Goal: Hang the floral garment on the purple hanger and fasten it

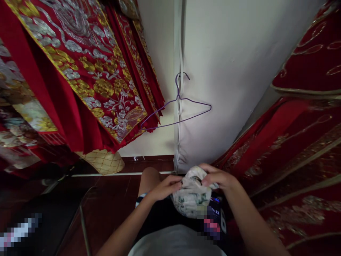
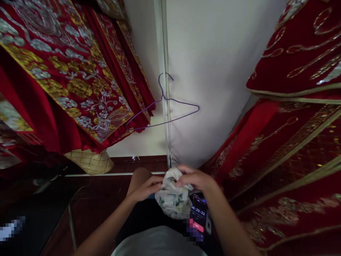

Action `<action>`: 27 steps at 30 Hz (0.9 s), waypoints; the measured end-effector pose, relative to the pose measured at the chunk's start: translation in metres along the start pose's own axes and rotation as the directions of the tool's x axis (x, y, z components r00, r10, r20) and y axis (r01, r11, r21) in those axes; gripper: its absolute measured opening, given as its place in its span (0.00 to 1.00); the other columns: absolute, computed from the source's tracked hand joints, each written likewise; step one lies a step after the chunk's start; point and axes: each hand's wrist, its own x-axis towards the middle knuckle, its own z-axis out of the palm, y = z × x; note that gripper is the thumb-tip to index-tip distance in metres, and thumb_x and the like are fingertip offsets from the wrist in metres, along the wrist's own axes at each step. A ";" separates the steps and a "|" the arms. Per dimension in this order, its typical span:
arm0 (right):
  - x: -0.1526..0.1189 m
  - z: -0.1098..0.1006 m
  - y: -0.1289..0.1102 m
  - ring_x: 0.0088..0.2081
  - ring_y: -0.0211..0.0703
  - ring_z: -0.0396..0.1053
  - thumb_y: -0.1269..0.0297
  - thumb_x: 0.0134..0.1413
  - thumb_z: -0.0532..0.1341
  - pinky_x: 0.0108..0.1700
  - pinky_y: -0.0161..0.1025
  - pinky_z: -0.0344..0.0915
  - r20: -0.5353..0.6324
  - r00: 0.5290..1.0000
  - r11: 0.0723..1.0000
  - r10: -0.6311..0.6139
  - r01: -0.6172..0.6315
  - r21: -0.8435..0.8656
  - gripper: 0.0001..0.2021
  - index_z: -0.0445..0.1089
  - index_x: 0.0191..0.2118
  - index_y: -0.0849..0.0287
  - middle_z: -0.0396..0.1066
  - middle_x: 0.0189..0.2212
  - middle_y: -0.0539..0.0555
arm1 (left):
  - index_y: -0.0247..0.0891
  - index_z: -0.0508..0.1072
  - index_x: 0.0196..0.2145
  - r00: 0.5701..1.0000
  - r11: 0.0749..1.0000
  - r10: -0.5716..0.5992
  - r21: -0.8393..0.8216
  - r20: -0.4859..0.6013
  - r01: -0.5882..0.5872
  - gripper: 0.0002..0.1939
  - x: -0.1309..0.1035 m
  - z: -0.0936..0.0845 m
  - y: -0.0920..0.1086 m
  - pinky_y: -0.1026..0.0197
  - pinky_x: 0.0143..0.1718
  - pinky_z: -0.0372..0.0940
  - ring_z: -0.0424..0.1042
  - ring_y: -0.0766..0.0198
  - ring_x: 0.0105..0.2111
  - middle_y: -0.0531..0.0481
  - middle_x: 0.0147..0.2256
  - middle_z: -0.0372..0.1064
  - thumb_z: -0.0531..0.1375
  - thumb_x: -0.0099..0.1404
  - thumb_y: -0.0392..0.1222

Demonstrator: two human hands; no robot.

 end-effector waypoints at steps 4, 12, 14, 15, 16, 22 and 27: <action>0.005 -0.015 -0.031 0.26 0.38 0.64 0.62 0.38 0.66 0.26 0.32 0.60 0.201 0.980 0.953 0.003 0.058 -0.296 0.09 0.74 0.29 0.61 0.71 0.25 0.49 | 0.40 0.76 0.23 0.994 0.856 0.054 0.517 -0.091 0.001 0.18 -0.009 -0.049 0.004 0.54 0.49 0.64 0.71 0.57 0.30 0.48 0.25 0.73 0.66 0.58 0.57; 0.077 -0.063 -0.062 0.36 0.46 0.71 0.69 0.43 0.63 0.42 0.39 0.66 -0.055 0.832 0.493 -0.551 0.272 -0.826 0.13 0.78 0.38 0.58 0.77 0.34 0.51 | 0.44 0.79 0.30 0.960 0.680 0.082 0.719 -0.267 0.142 0.11 -0.019 -0.125 0.016 0.44 0.63 0.51 0.73 0.46 0.49 0.45 0.36 0.78 0.64 0.60 0.53; 0.103 -0.071 -0.062 0.43 0.49 0.73 0.68 0.46 0.62 0.49 0.42 0.65 -0.084 0.762 0.479 -0.642 0.312 -0.820 0.20 0.77 0.48 0.57 0.78 0.43 0.54 | 0.45 0.79 0.36 0.955 0.666 0.138 0.738 -0.262 0.106 0.11 -0.020 -0.131 0.021 0.44 0.65 0.49 0.66 0.45 0.59 0.45 0.42 0.78 0.63 0.62 0.52; 0.116 -0.073 -0.062 0.46 0.49 0.73 0.68 0.47 0.62 0.52 0.43 0.64 -0.103 0.725 0.475 -0.681 0.330 -0.816 0.22 0.75 0.52 0.57 0.77 0.46 0.55 | 0.46 0.79 0.38 0.951 0.663 0.166 0.744 -0.259 0.087 0.11 -0.019 -0.133 0.024 0.44 0.65 0.49 0.63 0.46 0.61 0.44 0.43 0.77 0.62 0.63 0.52; 0.130 -0.073 -0.061 0.48 0.49 0.72 0.67 0.48 0.62 0.54 0.44 0.63 -0.122 0.691 0.474 -0.712 0.345 -0.810 0.24 0.74 0.54 0.58 0.76 0.49 0.56 | 0.45 0.79 0.37 0.943 0.660 0.195 0.748 -0.270 0.078 0.10 -0.019 -0.135 0.027 0.44 0.65 0.50 0.62 0.46 0.62 0.44 0.45 0.77 0.62 0.63 0.51; 0.174 -0.069 -0.049 0.34 0.44 0.71 0.64 0.51 0.60 0.40 0.38 0.64 -0.210 0.693 0.542 -0.690 0.301 -0.785 0.11 0.75 0.39 0.60 0.76 0.33 0.54 | 0.42 0.74 0.24 0.856 0.658 0.306 0.742 -0.416 0.125 0.13 -0.014 -0.149 0.040 0.43 0.63 0.54 0.67 0.45 0.57 0.42 0.47 0.75 0.63 0.62 0.51; 0.146 -0.075 -0.040 0.25 0.40 0.62 0.58 0.53 0.57 0.31 0.34 0.56 -0.231 0.662 0.485 -0.713 0.229 -0.844 0.10 0.68 0.26 0.57 0.65 0.20 0.48 | 0.40 0.74 0.26 0.804 0.770 0.279 0.623 -0.525 0.139 0.16 -0.006 -0.148 0.056 0.51 0.53 0.63 0.73 0.49 0.46 0.41 0.42 0.76 0.61 0.61 0.54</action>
